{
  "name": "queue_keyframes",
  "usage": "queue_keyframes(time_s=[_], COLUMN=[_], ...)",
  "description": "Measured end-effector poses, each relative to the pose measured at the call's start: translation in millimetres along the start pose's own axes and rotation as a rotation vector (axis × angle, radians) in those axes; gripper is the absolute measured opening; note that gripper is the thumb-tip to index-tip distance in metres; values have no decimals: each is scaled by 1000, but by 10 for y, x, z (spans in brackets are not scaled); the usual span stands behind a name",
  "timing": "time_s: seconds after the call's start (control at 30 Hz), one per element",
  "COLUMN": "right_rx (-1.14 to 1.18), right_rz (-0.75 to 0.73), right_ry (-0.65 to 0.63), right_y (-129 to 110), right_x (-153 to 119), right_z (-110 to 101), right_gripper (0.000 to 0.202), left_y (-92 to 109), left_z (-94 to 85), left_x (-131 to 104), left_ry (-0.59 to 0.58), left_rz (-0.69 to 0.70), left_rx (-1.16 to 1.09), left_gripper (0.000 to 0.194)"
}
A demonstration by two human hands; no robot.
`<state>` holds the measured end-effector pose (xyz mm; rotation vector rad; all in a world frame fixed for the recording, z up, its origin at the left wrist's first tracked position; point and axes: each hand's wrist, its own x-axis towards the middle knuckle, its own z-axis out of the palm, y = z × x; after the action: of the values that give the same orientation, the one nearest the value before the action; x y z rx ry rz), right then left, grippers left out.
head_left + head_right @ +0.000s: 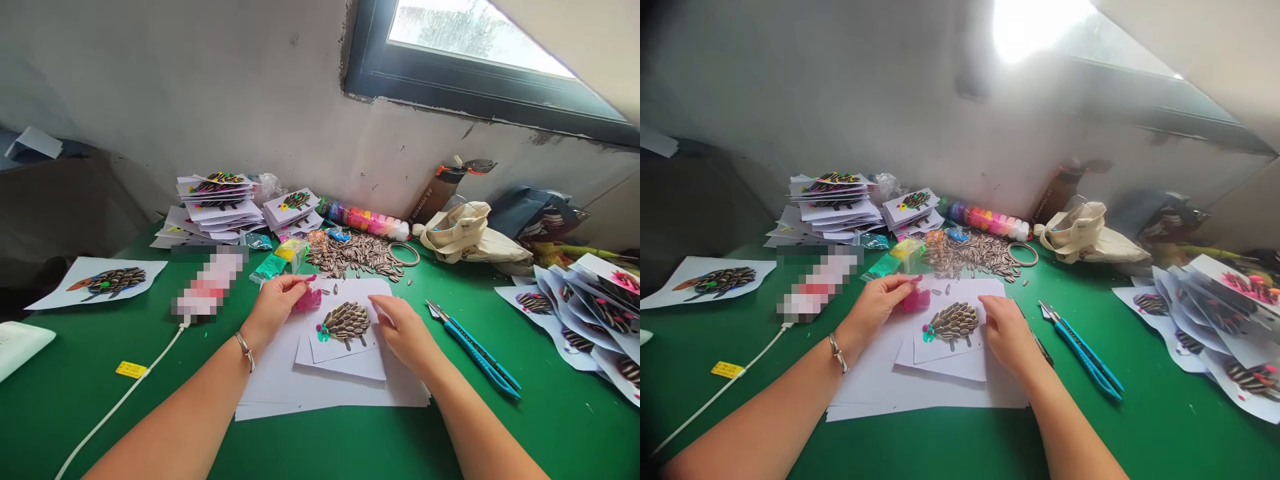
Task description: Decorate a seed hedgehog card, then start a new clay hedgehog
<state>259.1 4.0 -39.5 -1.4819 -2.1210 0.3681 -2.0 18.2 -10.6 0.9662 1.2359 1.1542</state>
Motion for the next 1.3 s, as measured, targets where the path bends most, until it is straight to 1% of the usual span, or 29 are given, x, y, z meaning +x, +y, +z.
queue_keyframes(time_s=[0.1, 0.2, 0.33, 0.4, 0.47, 0.57, 0.63, 0.7, 0.77, 0.83, 0.9, 0.97, 1.07, 1.13, 1.23, 1.3], right_rx=[33, 38, 5, -3, 8, 71, 154, 246, 306, 375, 433, 496, 644, 767, 912, 873], right_rz=[-1, 22, 80, 85, 78, 82, 90, 89, 55, 44, 53, 70, 128, 184, 252, 235], right_ry=[-33, -39, -95, -109, -81, 30, 79, 76, 72, 72, 72, 76, 98, 95, 62, 56], right_y=[2, -31, -79, -86, -87, -132, -231, -390, -578, -751, -869, -922, -910, -879, -841, -827], right_x=[45, 74, 21, -13, -26, 10, 72, 158, 256, 344, 402, 416, 371, 329, 290, 280], right_z=[60, 38, -34, -54, -64, -94, -145, -210, -262, -273, -233, -152, -15, 47, 82, 81], right_gripper=[58, 62, 56, 51, 45, 36, 33, 31, 30, 30, 33, 29, 17, 16, 18, 18], left_y=[8, 7, 18, 34, 52, 84, 108, 135, 163, 187, 201, 198, 165, 137, 114, 117], left_z=[3, 5, 3, 0, -2, 5, 21, 45, 71, 90, 97, 97, 99, 109, 132, 143], left_x=[3, 15, 18, 13, 5, -11, -31, -62, -101, -140, -175, -200, -214, -211, -205, -209], left_ry=[-2, -1, 6, 13, 23, 33, 19, -16, -67, -122, -173, -216, -298, -336, -311, -282], left_rz=[-8, -15, -20, -23, -19, 7, 14, 13, 28, 55, 67, 63, 22, -20, -54, -57], left_rx=[-8, -21, -41, -57, -79, -90, -92, -105, -101, -77, -40, -9, -12, -41, -44, -25], left_gripper=[42, 43, 44, 43, 42, 40, 39, 39, 36, 33, 31, 30, 28, 28, 28, 27])
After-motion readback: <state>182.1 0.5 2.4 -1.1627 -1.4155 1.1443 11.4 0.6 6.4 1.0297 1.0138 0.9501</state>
